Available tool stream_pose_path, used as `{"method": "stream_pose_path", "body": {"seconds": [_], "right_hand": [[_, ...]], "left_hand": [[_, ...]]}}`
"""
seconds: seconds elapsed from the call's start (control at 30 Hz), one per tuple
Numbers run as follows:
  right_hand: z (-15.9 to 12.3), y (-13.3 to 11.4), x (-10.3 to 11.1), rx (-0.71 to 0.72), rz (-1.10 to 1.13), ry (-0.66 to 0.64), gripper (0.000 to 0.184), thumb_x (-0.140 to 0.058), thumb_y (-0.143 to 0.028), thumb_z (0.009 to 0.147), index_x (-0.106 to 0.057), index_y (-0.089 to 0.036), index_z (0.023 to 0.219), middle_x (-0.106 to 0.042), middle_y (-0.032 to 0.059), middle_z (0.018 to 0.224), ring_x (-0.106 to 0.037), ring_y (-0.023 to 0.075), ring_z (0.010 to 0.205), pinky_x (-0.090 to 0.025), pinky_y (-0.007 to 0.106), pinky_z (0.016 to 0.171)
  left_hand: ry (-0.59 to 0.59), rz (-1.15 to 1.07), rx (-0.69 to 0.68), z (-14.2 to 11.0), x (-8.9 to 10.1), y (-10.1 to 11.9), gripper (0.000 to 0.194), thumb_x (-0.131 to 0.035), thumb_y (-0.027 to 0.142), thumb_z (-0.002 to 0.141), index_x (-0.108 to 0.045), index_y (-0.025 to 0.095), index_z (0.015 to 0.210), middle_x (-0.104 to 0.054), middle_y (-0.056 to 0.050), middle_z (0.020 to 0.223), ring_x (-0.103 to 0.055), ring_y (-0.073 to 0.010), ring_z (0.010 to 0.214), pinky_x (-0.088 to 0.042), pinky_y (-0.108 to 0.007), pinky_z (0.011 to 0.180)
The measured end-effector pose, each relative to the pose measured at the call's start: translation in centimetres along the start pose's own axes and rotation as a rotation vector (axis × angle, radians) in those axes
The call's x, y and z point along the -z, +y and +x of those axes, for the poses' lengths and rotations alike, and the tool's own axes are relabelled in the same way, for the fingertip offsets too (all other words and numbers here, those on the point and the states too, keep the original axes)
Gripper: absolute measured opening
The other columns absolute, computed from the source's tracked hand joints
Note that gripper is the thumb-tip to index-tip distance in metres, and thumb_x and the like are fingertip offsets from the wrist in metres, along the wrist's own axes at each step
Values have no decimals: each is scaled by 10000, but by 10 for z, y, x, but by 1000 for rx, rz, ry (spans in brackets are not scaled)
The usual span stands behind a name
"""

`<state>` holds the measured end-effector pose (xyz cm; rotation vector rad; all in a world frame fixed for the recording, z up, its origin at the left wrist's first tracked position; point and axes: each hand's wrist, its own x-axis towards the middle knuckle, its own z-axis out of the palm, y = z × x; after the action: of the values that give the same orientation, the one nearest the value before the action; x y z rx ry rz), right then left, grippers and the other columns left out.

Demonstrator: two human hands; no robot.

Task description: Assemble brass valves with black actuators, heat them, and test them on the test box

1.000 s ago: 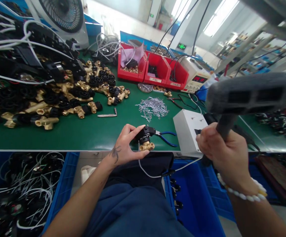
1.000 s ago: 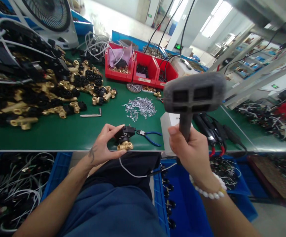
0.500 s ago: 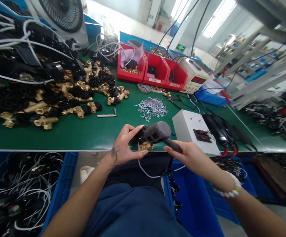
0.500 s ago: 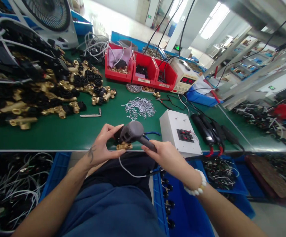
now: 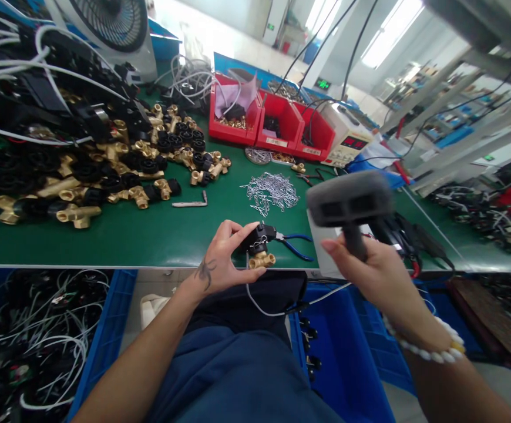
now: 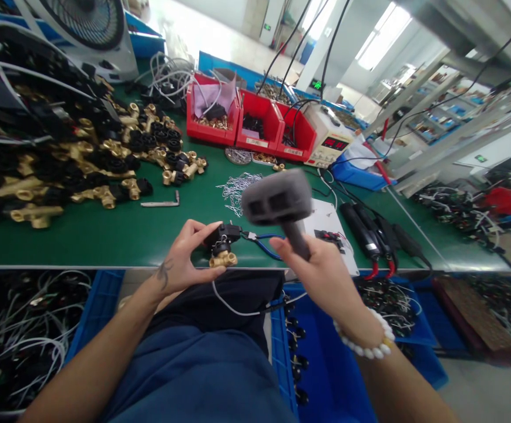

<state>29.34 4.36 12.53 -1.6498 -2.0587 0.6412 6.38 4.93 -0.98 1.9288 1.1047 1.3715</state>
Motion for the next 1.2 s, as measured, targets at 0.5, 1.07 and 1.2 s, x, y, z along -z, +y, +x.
{"method": "stream_pose_path", "body": {"seconds": [0.5, 1.07, 1.2], "right_hand": [[31, -8, -35, 135, 182, -74, 220, -672, -378, 853, -696, -171, 923, -657, 28, 827, -565, 150, 737, -409, 271, 658], [29, -10, -24, 226, 118, -74, 208, -637, -380, 907, -607, -176, 879, -570, -1, 720, -490, 116, 618, -367, 257, 567], [8, -6, -7, 102, 362, 149, 320, -563, -518, 947, -485, -214, 887, -412, -51, 574, -356, 99, 439, -276, 260, 435]], "left_hand": [[18, 113, -20, 0, -8, 9, 726, -765, 362, 720, -483, 170, 1360, -524, -78, 1078, -528, -219, 999, -535, -399, 868], [37, 28, 116, -4, -1, 23, 435, -781, 308, 730, -545, 209, 1082, -544, -66, 1100, -540, -232, 1036, -512, -423, 879], [42, -6, 135, -4, 0, 26, 366, -788, 275, 724, -568, 198, 1006, -532, -63, 1089, -535, -220, 1040, -500, -415, 901]]}}
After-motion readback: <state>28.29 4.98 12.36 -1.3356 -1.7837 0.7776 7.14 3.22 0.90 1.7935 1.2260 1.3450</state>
